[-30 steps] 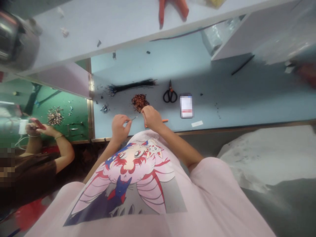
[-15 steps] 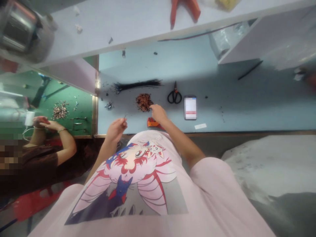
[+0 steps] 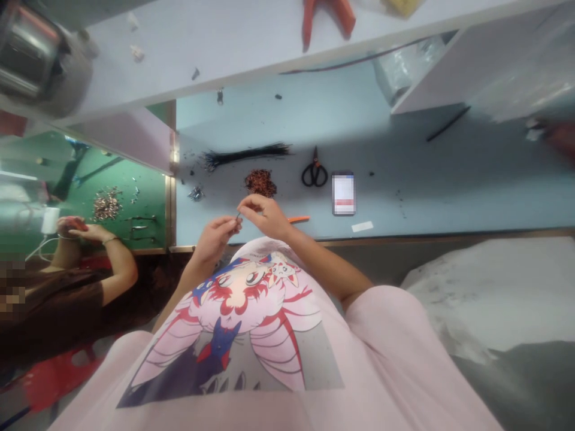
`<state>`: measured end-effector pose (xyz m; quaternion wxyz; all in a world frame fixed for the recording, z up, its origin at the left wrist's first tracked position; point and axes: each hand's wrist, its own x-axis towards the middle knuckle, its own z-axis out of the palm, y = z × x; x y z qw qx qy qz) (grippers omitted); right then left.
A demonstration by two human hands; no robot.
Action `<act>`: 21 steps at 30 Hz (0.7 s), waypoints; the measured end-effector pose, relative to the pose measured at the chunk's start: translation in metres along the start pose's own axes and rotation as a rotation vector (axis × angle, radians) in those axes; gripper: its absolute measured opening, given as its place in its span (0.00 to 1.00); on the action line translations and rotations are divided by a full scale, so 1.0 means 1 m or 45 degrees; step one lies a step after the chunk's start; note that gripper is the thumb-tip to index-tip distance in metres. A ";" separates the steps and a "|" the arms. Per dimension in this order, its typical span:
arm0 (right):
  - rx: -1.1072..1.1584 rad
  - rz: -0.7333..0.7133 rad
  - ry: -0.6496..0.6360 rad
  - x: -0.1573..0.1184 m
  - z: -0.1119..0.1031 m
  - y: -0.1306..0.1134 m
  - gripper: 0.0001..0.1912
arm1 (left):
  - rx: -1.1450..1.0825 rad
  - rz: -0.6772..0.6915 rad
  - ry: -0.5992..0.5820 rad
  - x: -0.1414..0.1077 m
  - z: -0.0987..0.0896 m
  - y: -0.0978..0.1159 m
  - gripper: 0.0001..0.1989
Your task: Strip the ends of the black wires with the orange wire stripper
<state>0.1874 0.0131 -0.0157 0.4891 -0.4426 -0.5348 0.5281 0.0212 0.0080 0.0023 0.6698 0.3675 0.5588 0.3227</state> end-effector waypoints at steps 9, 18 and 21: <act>0.032 0.082 -0.081 0.000 0.001 0.003 0.12 | -0.109 -0.151 -0.104 -0.006 0.001 0.006 0.11; 0.079 0.166 0.094 0.008 0.002 0.012 0.10 | -0.254 -0.168 -0.307 -0.008 -0.002 0.003 0.10; 0.015 0.228 0.307 0.015 -0.015 0.033 0.10 | -0.330 -0.175 -0.247 -0.006 -0.005 -0.001 0.10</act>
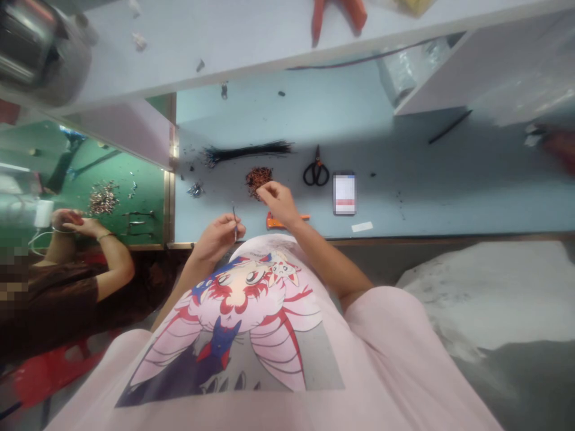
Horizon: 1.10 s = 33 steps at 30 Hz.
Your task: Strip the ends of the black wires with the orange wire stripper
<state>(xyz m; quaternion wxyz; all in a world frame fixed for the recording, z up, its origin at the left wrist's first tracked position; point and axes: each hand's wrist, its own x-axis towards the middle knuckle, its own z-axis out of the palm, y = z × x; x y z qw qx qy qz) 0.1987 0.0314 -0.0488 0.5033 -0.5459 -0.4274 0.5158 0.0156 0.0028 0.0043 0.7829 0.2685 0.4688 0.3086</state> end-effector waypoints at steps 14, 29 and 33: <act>-0.202 0.136 0.044 -0.032 -0.029 0.017 0.10 | 0.150 0.109 0.002 -0.005 0.013 0.007 0.11; 0.057 -0.023 -0.414 -0.043 -0.001 -0.039 0.08 | 0.369 0.063 -0.064 -0.012 0.014 0.003 0.11; 0.018 -0.036 -0.363 -0.043 0.001 -0.038 0.08 | 0.396 0.105 -0.098 -0.008 0.012 -0.001 0.12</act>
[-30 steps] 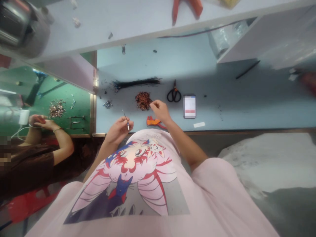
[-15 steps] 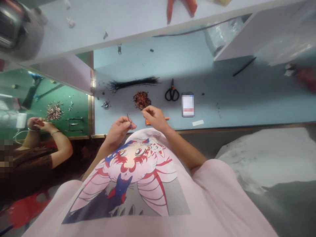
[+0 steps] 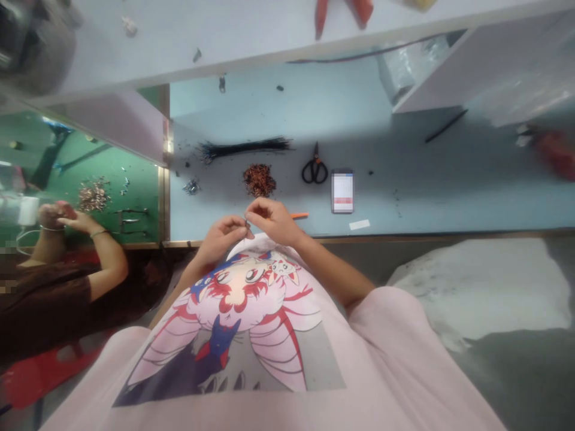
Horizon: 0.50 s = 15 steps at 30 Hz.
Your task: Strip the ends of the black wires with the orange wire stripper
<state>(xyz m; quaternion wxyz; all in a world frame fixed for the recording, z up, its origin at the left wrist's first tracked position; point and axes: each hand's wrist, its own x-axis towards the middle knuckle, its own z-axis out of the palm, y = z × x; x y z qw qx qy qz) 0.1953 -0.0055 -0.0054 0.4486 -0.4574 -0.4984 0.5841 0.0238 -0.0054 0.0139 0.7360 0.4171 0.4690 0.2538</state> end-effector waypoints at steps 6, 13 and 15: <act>0.085 0.097 0.043 0.001 -0.006 -0.001 0.08 | 0.189 0.042 0.112 0.002 -0.005 -0.004 0.11; 0.250 0.212 0.094 0.003 -0.002 0.014 0.09 | 0.584 0.234 0.054 0.004 -0.006 0.004 0.05; 0.214 0.228 0.121 0.004 0.000 0.019 0.08 | 0.653 0.279 0.076 0.006 -0.008 0.003 0.04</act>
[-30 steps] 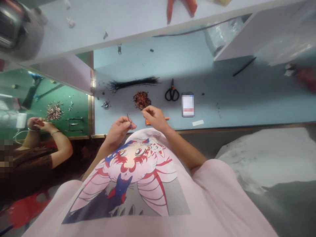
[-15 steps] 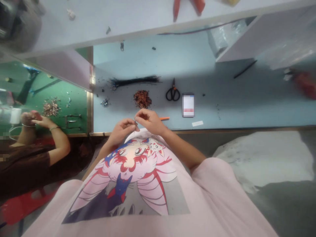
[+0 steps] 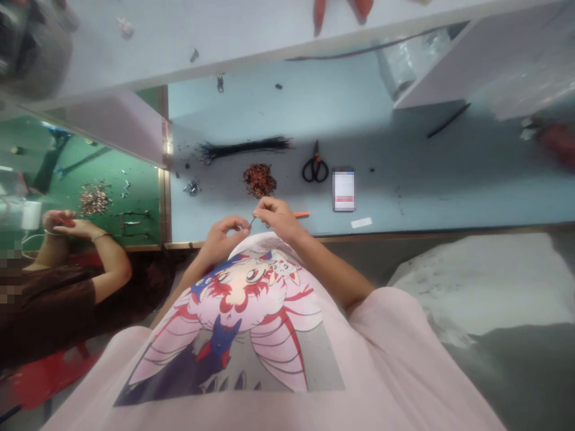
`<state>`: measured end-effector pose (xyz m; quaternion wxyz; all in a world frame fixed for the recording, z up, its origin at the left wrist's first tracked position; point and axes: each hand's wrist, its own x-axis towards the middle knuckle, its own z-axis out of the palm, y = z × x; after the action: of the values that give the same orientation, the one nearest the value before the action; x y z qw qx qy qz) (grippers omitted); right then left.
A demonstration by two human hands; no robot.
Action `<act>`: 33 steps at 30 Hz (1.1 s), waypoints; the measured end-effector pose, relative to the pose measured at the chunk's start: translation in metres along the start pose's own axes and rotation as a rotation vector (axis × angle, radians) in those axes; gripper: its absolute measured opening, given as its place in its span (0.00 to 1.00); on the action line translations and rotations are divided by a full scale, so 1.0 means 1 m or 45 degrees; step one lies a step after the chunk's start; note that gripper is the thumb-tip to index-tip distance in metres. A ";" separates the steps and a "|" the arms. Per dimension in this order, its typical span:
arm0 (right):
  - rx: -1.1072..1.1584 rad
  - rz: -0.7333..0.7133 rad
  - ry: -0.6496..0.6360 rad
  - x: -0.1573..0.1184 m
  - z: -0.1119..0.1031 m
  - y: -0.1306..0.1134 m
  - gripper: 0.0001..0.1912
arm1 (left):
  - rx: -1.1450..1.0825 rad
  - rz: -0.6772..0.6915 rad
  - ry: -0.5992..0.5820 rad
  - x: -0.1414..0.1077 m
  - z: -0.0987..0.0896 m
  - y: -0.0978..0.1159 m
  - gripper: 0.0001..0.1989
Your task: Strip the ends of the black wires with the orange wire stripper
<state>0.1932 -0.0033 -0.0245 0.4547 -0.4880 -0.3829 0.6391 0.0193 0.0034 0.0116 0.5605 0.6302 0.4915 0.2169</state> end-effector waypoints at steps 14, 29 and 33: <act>-1.479 0.094 0.170 0.024 -0.080 0.104 0.30 | -0.091 -0.957 0.417 0.016 -0.013 -0.181 0.13; -1.914 0.248 -0.119 0.041 -0.065 0.128 0.19 | -0.547 -1.060 0.474 0.017 -0.010 -0.236 0.18; -1.907 0.182 -0.345 0.050 -0.028 0.129 0.19 | -0.768 -1.003 0.604 0.004 -0.008 -0.243 0.17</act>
<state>0.1879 0.0084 -0.1649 -0.0911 -0.6069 -0.7339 0.2911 -0.0774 -0.0162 -0.2105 0.6289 0.1435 0.7192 0.2581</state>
